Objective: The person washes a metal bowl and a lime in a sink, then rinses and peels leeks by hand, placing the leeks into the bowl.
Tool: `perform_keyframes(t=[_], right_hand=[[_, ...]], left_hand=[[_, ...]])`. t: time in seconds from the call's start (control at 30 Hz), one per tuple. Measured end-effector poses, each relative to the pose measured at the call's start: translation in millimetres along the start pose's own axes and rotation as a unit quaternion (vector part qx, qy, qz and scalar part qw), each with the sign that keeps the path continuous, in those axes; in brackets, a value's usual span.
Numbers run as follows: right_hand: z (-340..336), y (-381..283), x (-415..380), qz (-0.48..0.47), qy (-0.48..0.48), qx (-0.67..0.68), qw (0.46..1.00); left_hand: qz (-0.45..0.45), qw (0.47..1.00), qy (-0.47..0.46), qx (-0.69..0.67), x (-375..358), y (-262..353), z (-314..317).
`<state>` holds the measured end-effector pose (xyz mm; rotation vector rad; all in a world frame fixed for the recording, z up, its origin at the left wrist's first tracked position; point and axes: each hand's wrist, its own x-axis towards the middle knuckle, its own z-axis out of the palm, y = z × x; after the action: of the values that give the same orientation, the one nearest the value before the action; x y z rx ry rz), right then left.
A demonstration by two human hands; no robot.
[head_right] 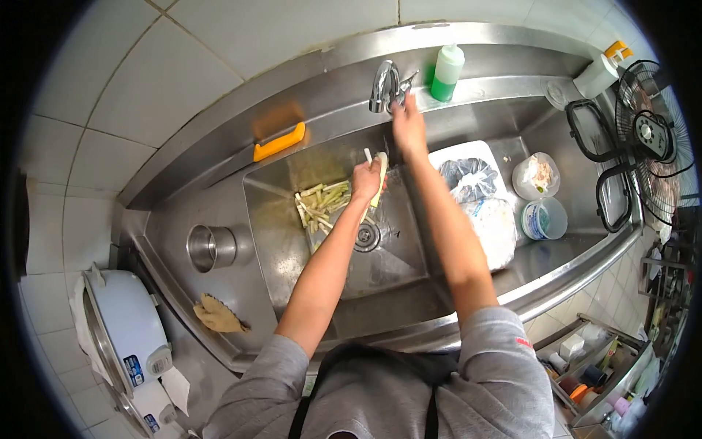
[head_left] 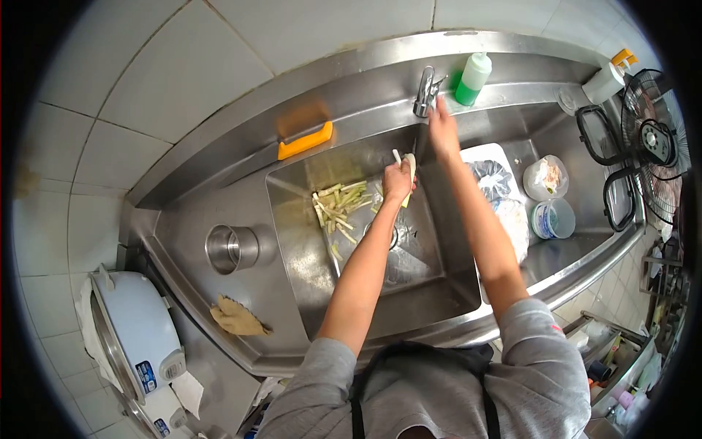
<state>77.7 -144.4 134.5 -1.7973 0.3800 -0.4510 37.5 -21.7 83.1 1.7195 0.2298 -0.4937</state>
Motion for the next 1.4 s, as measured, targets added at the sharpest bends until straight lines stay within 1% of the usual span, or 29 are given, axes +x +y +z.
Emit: perform_keyframes(t=[0.03,0.07,0.1,0.13,0.2,0.27,0.3,0.33,0.43,0.47,0.53,0.63,0.67,0.73,0.77,0.8,0.87,0.9,0.93,1.0,1.03,1.07,1.1,1.13,1.2,1.23,1.3,1.33,1.4], right_hand=[[2.3,-2.5,-24.0,0.063,-0.035,0.041,0.997],[17.6,34.4,-37.7,0.082,-0.025,0.065,0.994],[27.9,36.8,-57.8,0.143,-0.007,0.038,0.989],[29.5,17.5,-72.0,0.213,-0.029,0.106,0.971],[38.8,30.8,-65.5,0.25,-0.009,0.265,0.931],[41.2,38.7,-54.8,0.269,-0.051,0.292,0.916],[39.5,39.1,-54.2,0.288,-0.089,0.318,0.899],[37.6,38.5,-52.3,0.287,-0.091,0.317,0.899],[39.4,40.7,-48.6,0.281,-0.09,0.313,0.903],[42.8,42.7,-49.0,0.292,-0.089,0.266,0.915],[48.4,53.2,-49.9,0.239,-0.1,0.06,0.964],[63.8,87.0,-46.4,0.192,-0.089,0.03,0.977],[68.4,99.9,-44.0,0.184,-0.055,0.085,0.978],[63.3,93.8,-46.3,0.189,-0.01,0.14,0.972],[60.0,110.2,-45.8,0.213,-0.094,0.025,0.972],[62.1,140.0,-52.9,0.215,-0.097,0.023,0.971],[67.6,187.7,-71.0,0.048,-0.238,-0.202,0.949],[61.4,134.7,-81.9,0.132,-0.325,-0.273,0.896],[63.0,117.3,-90.2,0.134,-0.331,-0.275,0.893],[69.7,104.8,-102.2,0.215,-0.36,-0.129,0.898],[74.3,105.7,-107.0,0.215,-0.364,-0.13,0.897],[78.2,104.3,-110.0,0.313,-0.389,0.012,0.866],[80.9,103.2,-111.8,0.402,-0.402,0.152,0.808],[83.2,101.9,-111.1,0.401,-0.405,0.151,0.808],[86.9,95.9,-111.2,0.284,-0.388,0.106,0.871],[88.1,91.3,-112.0,0.248,-0.398,0.11,0.877],[90.7,85.2,-111.1,0.245,-0.418,0.073,0.872],[90.9,83.6,-111.1,0.243,-0.437,0.036,0.865],[92.2,84.9,-111.3,0.254,-0.43,0.061,0.864]], left_hand=[[0.002,1.0,0.012,0.013,-7.6,15.0,-1.5],[0.001,1.0,0.013,0.009,-3.8,14.6,-0.5],[0.084,0.992,0.063,0.062,3.7,11.3,0.8],[0.166,0.973,0.112,0.115,5.3,12.6,0.6],[0.115,0.982,0.107,0.104,7.3,14.5,-3.6],[0.141,0.976,0.132,0.099,8.1,14.9,-10.9],[0.116,0.984,0.101,0.09,10.6,12.9,-16.2],[0.116,0.984,0.102,0.089,11.0,11.1,-18.8],[0.003,0.989,-0.076,-0.125,2.2,-1.6,-32.0],[-0.002,0.98,-0.122,-0.158,-1.1,-6.2,-35.3],[-0.008,0.968,-0.19,-0.164,-9.5,-14.7,-42.3],[-0.02,0.958,-0.227,-0.174,-9.0,-27.9,-59.9],[-0.022,0.959,-0.222,-0.175,-10.1,-34.1,-67.9],[-0.107,0.941,-0.206,-0.245,-16.3,-52.1,-86.0],[-0.136,0.947,-0.174,-0.234,-18.7,-64.1,-93.9],[-0.136,0.95,-0.174,-0.22,-17.7,-82.3,-100.9],[-0.151,0.941,-0.162,-0.254,-25.8,-98.5,-110.6],[-0.155,0.94,-0.158,-0.258,-30.1,-101.7,-112.8],[-0.152,0.93,-0.175,-0.285,-35.3,-102.0,-115.0],[-0.149,0.919,-0.186,-0.314,-39.3,-107.9,-120.9],[-0.174,0.904,-0.2,-0.335,-38.0,-111.0,-123.5],[-0.198,0.887,-0.216,-0.356,-36.0,-113.2,-125.0],[-0.192,0.893,-0.193,-0.358,-38.4,-110.1,-125.4],[-0.19,0.893,-0.19,-0.36,-38.9,-106.2,-127.2],[-0.165,0.925,-0.164,-0.301,-40.1,-102.8,-132.0],[-0.165,0.925,-0.163,-0.302,-39.5,-103.0,-132.8],[-0.113,0.962,-0.15,-0.197,-36.0,-101.9,-131.5],[-0.114,0.962,-0.151,-0.197,-34.2,-101.3,-130.1],[-0.073,0.977,-0.168,-0.11,-31.3,-100.0,-127.3]])
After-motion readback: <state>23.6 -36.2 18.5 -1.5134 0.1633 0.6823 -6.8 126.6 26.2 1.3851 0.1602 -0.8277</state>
